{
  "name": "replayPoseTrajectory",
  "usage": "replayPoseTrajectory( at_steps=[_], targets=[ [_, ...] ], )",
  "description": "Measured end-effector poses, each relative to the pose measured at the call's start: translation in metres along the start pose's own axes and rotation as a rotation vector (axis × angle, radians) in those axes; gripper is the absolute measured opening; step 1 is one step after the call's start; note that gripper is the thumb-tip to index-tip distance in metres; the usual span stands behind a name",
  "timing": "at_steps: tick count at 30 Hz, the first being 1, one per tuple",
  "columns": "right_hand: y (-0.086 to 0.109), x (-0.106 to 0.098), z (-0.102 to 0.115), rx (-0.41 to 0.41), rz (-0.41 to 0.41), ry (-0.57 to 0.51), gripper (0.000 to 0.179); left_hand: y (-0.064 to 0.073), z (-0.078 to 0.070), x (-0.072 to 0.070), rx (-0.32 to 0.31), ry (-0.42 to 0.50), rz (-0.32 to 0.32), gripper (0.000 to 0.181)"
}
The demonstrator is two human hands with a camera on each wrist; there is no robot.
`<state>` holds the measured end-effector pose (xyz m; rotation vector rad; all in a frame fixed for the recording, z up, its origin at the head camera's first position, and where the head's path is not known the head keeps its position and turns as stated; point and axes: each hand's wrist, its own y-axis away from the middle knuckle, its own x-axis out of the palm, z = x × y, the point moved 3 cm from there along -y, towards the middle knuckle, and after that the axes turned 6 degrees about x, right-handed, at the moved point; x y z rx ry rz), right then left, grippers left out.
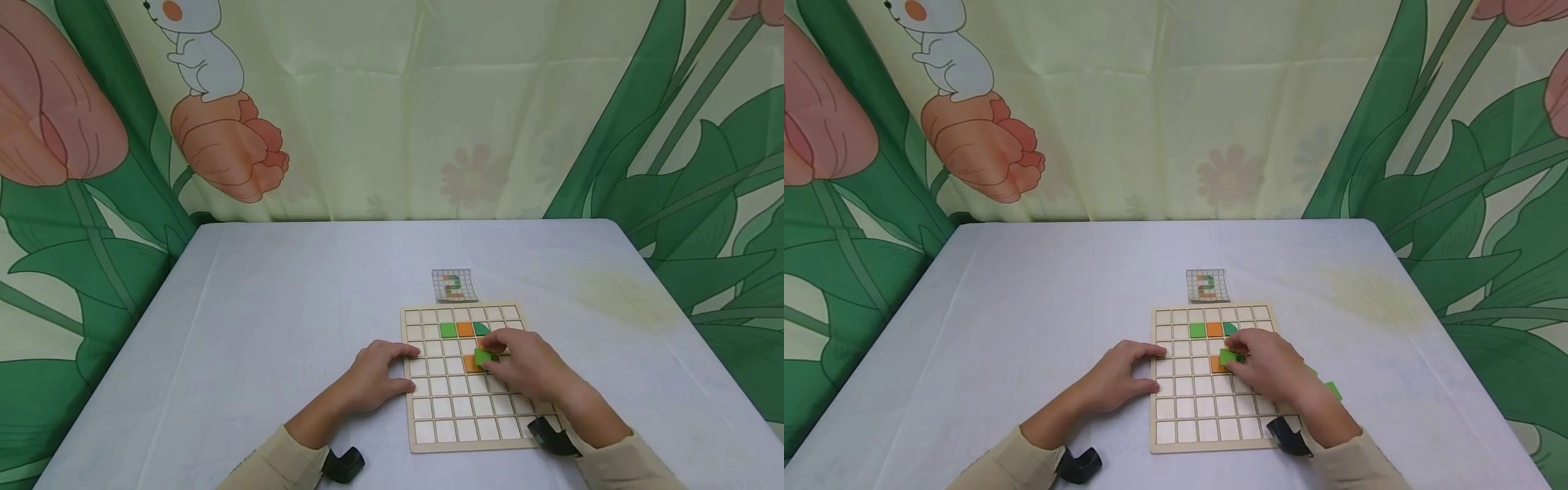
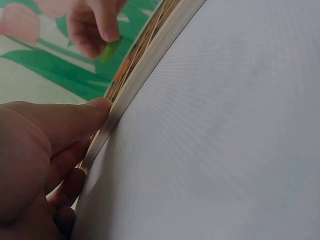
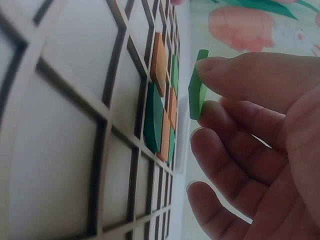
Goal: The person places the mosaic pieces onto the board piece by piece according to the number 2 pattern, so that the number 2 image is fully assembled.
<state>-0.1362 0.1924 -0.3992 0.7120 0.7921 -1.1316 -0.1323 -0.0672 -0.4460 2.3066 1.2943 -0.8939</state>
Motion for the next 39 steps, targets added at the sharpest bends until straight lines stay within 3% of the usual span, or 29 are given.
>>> replayPoseTrajectory(
  at_steps=[9,39],
  targets=[
    [0.0,0.006,0.007,-0.078,0.016,0.008,0.026,-0.001,0.0,0.001,-0.012,0.002,-0.003,0.049],
    [-0.005,0.027,0.016,-0.107,0.064,0.063,0.021,-0.001,0.001,0.001,0.013,-0.014,-0.001,0.048]
  ],
)
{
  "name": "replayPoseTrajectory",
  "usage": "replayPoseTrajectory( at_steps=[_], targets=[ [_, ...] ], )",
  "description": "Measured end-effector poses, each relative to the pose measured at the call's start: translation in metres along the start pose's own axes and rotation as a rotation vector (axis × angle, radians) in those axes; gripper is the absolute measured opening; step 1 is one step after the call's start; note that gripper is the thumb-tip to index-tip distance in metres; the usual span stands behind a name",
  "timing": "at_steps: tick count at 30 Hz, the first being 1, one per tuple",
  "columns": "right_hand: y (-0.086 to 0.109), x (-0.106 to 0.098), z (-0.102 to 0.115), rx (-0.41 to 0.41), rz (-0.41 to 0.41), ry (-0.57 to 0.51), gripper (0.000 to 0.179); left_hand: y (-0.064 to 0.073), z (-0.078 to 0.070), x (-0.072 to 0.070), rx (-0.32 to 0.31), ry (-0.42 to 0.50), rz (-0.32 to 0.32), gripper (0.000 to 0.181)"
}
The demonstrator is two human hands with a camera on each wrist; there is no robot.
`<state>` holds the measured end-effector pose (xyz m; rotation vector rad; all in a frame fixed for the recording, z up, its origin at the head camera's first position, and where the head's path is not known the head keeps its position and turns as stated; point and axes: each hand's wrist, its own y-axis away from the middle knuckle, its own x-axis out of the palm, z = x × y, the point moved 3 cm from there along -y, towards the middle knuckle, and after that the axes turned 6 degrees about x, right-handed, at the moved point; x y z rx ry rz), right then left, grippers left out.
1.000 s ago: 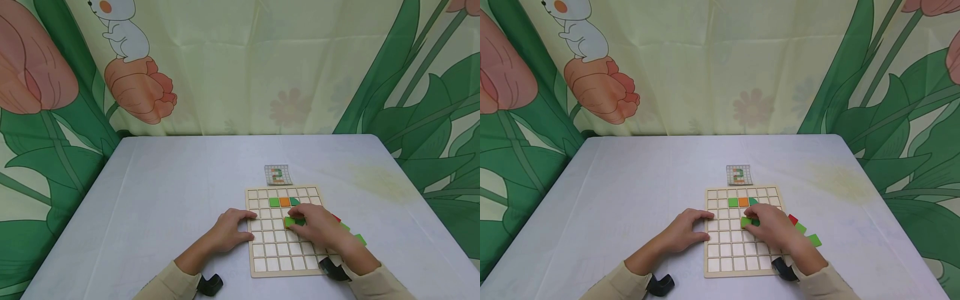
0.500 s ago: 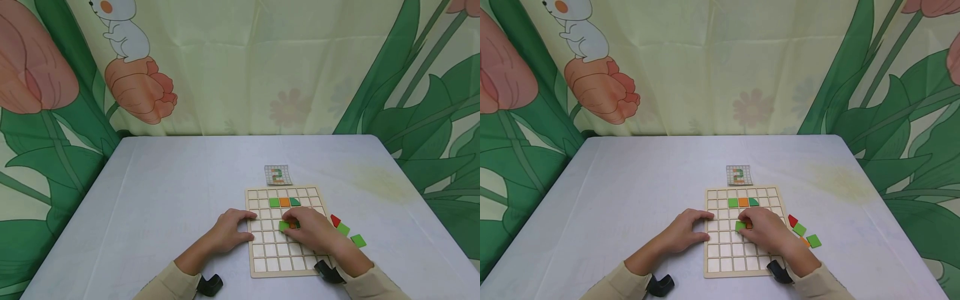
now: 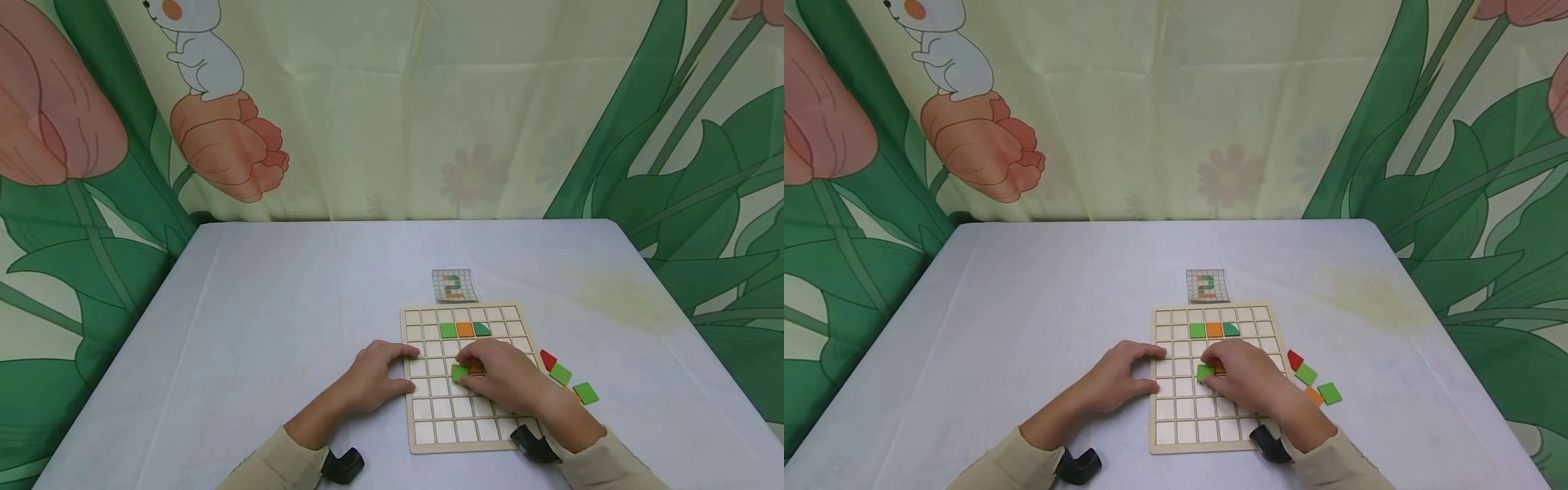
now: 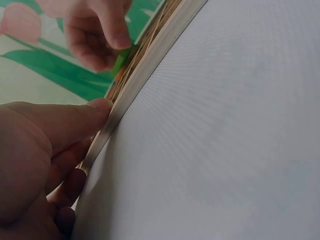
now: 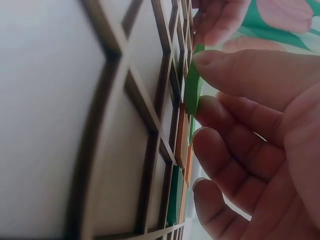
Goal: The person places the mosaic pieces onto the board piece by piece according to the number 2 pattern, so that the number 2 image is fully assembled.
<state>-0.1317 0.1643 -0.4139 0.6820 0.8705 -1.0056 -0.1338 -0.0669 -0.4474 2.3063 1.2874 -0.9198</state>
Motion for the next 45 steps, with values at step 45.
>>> replayPoseTrajectory(
  at_steps=[45],
  targets=[
    [0.0029,-0.0017,0.0027,-0.009,0.034,-0.051,0.021,0.0002,-0.0002,-0.0018,-0.001,0.021,0.002,0.048]
  ],
)
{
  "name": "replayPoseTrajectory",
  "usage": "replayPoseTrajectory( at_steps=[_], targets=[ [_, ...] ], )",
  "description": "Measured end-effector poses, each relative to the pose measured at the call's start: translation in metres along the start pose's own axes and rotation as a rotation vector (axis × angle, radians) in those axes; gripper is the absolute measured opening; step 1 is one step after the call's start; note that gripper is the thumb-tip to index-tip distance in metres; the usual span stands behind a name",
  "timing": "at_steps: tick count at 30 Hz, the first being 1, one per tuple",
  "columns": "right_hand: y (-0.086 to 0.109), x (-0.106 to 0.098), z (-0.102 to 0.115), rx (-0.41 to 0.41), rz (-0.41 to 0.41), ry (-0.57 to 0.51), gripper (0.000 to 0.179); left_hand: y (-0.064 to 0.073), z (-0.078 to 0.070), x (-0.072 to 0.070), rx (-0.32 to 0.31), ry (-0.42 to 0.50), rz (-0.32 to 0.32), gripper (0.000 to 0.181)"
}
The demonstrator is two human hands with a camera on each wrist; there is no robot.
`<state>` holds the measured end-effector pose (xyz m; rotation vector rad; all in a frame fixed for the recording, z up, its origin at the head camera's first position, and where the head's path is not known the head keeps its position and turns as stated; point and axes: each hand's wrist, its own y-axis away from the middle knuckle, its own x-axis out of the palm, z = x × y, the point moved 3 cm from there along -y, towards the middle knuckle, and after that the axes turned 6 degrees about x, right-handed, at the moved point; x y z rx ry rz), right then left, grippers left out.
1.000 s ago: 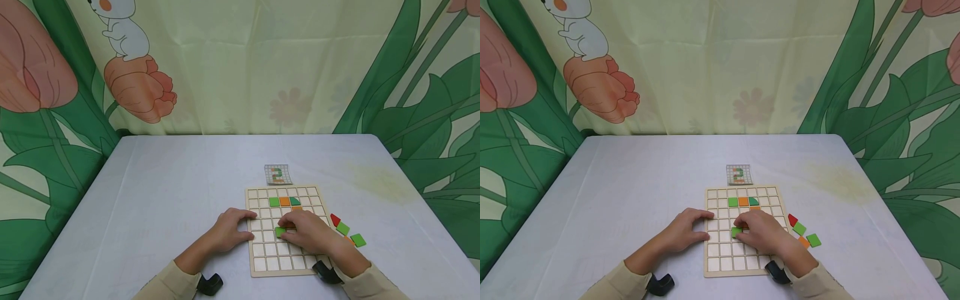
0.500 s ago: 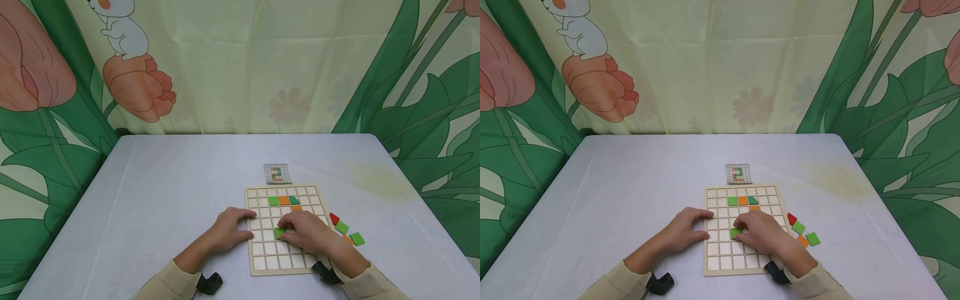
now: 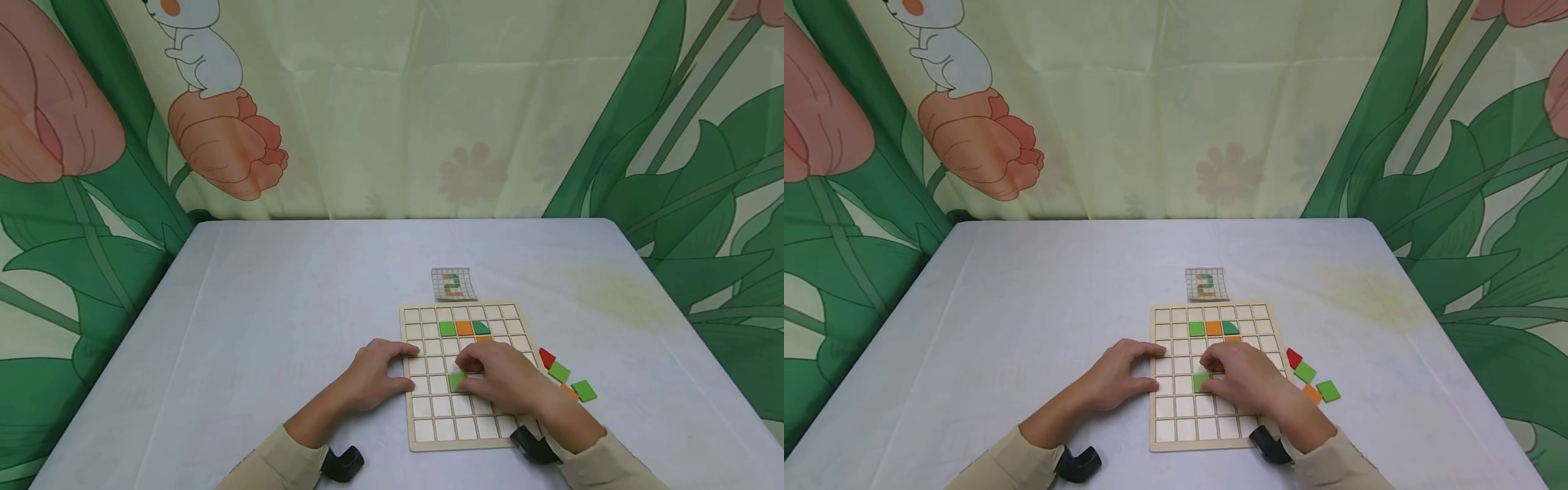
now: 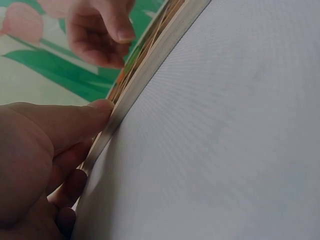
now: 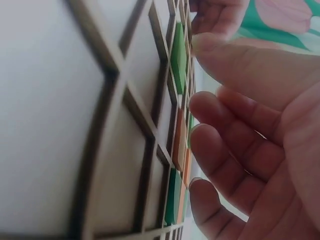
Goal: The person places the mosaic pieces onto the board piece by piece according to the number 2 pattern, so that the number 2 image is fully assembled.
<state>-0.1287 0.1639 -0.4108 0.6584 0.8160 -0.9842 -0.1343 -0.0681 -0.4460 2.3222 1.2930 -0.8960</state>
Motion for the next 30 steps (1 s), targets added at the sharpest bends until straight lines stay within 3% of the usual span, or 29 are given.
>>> replayPoseTrajectory(
  at_steps=[18,24,30],
  targets=[
    [0.018,-0.043,-0.029,0.155,-0.104,-0.047,0.029,0.001,-0.001,0.001,0.007,0.003,-0.006,0.048],
    [0.024,-0.055,-0.045,0.223,-0.127,-0.003,0.038,0.001,0.0,0.001,0.02,0.005,-0.007,0.048],
    [0.029,-0.067,-0.063,0.234,-0.168,0.038,0.041,0.002,-0.001,0.0,0.016,0.004,-0.006,0.048]
  ],
)
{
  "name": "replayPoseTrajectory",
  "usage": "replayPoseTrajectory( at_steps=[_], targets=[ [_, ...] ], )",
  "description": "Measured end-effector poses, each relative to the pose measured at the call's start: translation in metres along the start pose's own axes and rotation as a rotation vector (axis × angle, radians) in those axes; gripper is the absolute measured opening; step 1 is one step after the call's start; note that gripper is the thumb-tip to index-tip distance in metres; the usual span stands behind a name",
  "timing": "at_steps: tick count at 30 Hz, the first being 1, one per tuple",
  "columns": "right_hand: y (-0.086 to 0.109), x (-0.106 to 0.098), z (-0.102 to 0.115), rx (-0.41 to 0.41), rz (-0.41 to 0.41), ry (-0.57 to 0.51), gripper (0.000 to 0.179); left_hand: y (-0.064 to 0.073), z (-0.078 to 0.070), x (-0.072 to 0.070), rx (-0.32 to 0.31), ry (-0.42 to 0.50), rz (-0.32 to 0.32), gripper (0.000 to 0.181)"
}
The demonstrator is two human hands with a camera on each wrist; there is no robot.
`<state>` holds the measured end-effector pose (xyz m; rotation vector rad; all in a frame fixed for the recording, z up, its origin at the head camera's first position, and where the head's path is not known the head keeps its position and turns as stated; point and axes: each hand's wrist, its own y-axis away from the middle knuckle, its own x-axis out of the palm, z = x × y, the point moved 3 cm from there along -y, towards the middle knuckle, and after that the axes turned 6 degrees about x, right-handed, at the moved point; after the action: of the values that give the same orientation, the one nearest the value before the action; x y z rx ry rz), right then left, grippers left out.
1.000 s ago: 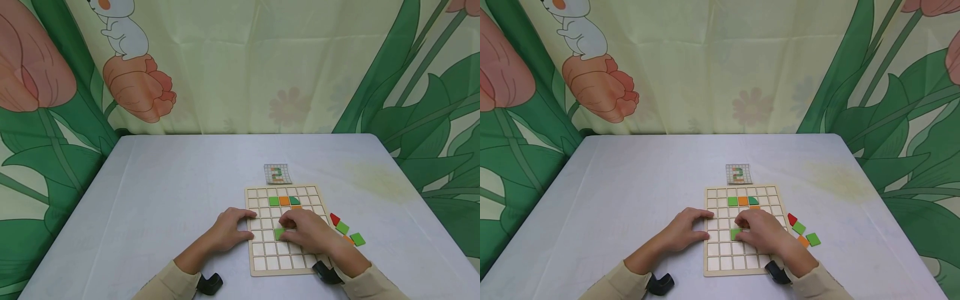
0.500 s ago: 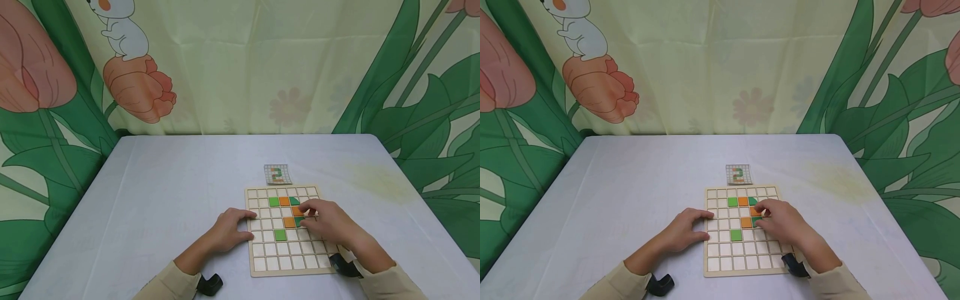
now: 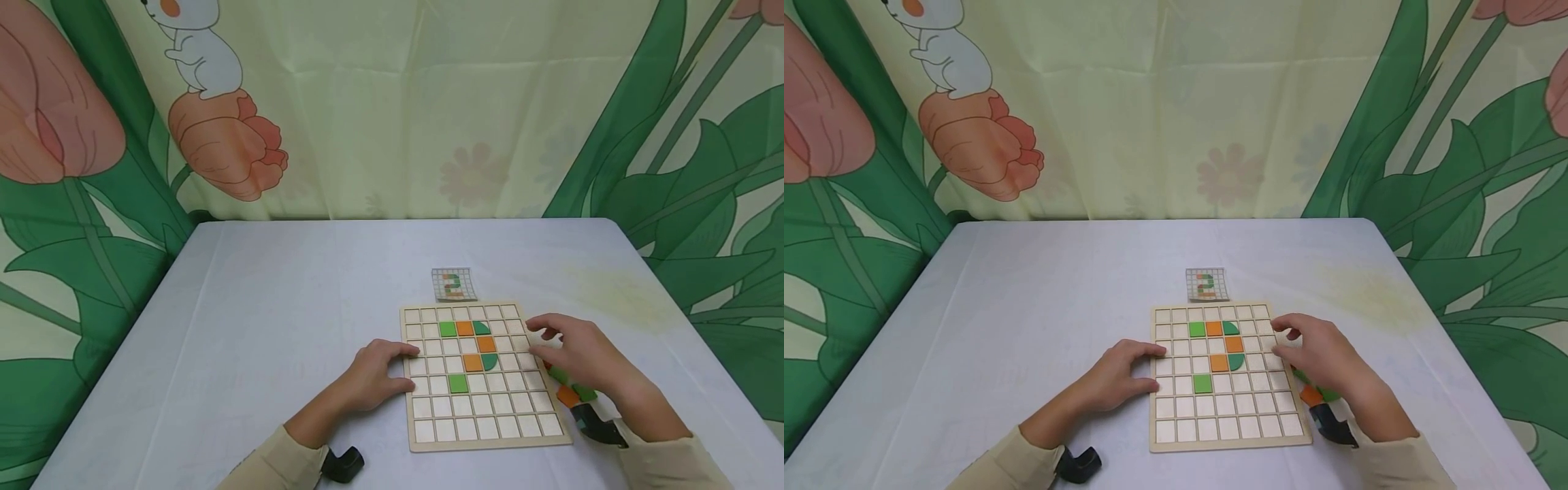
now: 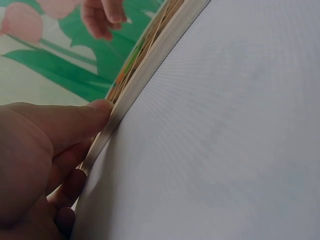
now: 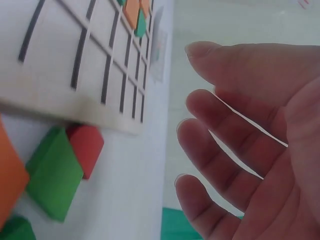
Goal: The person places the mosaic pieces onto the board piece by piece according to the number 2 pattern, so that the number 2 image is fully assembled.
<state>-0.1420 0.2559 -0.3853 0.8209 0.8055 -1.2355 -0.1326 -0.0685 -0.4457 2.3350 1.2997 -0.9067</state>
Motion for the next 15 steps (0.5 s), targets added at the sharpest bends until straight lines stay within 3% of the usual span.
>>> replayPoseTrajectory(
  at_steps=[15],
  targets=[
    [-0.003,0.0,-0.038,0.142,0.091,0.029,0.045,0.0,0.0,0.0,-0.015,-0.001,-0.001,0.048]
  ],
)
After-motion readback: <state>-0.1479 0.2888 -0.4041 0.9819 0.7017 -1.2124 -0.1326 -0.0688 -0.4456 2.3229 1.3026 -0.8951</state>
